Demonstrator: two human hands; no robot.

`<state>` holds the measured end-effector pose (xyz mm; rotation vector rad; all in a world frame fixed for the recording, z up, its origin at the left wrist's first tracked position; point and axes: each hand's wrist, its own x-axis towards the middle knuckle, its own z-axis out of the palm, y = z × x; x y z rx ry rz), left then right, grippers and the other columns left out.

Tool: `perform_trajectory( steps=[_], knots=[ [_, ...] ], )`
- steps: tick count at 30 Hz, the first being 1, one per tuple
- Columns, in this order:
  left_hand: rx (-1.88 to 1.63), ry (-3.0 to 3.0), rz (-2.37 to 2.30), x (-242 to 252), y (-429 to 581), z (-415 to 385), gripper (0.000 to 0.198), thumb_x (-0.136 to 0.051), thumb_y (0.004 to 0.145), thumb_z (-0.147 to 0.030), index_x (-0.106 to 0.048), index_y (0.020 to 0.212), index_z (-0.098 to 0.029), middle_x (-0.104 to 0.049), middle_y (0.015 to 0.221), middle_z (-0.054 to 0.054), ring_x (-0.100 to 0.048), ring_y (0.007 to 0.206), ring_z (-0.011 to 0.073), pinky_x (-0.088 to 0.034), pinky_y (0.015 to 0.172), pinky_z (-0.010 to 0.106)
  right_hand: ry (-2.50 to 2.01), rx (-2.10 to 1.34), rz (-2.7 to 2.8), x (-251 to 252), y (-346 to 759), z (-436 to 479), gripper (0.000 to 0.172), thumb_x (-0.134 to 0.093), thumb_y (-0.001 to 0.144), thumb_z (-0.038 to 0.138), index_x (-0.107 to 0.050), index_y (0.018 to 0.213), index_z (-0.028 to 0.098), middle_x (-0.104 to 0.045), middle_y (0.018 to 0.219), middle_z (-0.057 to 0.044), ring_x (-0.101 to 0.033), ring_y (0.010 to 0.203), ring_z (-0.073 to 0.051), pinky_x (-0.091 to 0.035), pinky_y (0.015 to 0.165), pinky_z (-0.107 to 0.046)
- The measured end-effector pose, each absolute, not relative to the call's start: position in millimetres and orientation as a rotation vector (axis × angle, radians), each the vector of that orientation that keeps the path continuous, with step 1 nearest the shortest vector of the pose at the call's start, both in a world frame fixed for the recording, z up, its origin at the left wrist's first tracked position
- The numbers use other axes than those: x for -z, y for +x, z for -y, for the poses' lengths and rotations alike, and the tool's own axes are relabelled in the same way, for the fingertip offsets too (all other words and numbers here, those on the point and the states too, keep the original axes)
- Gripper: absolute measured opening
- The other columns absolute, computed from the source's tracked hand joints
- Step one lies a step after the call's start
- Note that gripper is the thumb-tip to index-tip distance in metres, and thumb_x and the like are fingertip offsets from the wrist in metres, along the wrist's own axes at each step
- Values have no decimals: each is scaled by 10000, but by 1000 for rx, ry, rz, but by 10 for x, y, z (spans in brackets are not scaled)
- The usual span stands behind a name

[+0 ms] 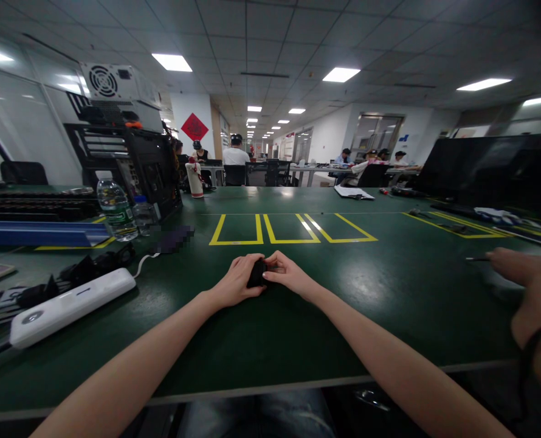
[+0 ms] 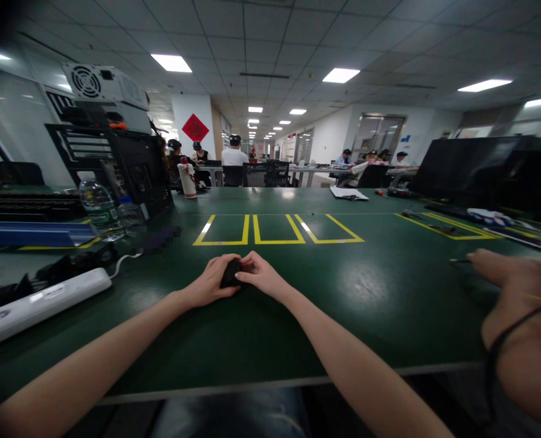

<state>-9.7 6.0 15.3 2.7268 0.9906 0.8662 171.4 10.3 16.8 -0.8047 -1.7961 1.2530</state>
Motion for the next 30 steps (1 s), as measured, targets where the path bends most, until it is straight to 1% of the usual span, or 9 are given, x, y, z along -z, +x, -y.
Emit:
perform_trajectory(
  steps=[3, 7, 9, 15, 19, 22, 26, 30],
  knots=[
    [-869, 2733, -988, -147, -100, -67, 587, -565, 696, -286, -255, 1189, -211, -434, 1121, 67, -415, 1063, 218, -252, 949, 402, -786, -1283, 1770, -174, 1710, -91, 303, -635, 630, 287, -469, 867, 199, -512, 870, 7, -522, 833, -135, -428, 785, -332],
    [-881, 2732, -982, -146, -97, -72, 602, -573, 690, -281, -251, 1193, -212, -431, 1128, 64, -412, 1066, 214, -260, 944, 393, -827, -1238, 1746, -145, 1689, -112, 217, -568, 691, 334, -483, 832, 192, -513, 820, 8, -512, 784, -123, -442, 732, -308],
    [-883, 2731, -982, -149, -92, -68, 605, -573, 688, -282, -247, 1195, -217, -432, 1130, 63, -412, 1069, 217, -264, 939, 396, -835, -1204, 1739, -125, 1678, -130, 216, -558, 695, 347, -486, 825, 190, -515, 807, 8, -508, 764, -120, -446, 712, -302],
    [-863, 2721, -984, -160, -87, -56, 601, -565, 692, -274, -241, 1196, -228, -438, 1130, 67, -407, 1078, 229, -256, 938, 413, -909, -1215, 1751, -108, 1688, -158, 314, -565, 688, 364, -482, 932, 184, -521, 930, -27, -522, 814, -139, -442, 750, -341],
    [-867, 2726, -986, -159, -93, -59, 596, -567, 691, -277, -250, 1193, -223, -437, 1124, 65, -414, 1069, 223, -253, 943, 405, -847, -1233, 1796, -160, 1714, -118, 278, -595, 668, 326, -490, 885, 186, -524, 907, -13, -520, 851, -145, -430, 781, -344],
    [-874, 2725, -988, -157, -95, -57, 593, -566, 693, -282, -251, 1192, -222, -438, 1117, 62, -415, 1064, 219, -250, 945, 401, -785, -1252, 1793, -207, 1720, -69, 291, -630, 638, 284, -486, 876, 194, -520, 900, -2, -513, 875, -141, -424, 799, -331],
    [-869, 2724, -981, -156, -93, -54, 588, -561, 699, -289, -249, 1193, -221, -432, 1121, 63, -411, 1062, 217, -249, 946, 399, -805, -1270, 1758, -231, 1706, -39, 230, -576, 685, 331, -489, 846, 192, -521, 863, 2, -528, 809, -132, -437, 764, -331],
    [-869, 2717, -984, -165, -98, -55, 595, -562, 698, -285, -244, 1197, -219, -431, 1123, 64, -411, 1061, 216, -251, 946, 397, -845, -1238, 1763, -197, 1703, -72, 267, -577, 680, 355, -489, 874, 195, -520, 883, -9, -531, 804, -140, -441, 754, -346]
  ],
)
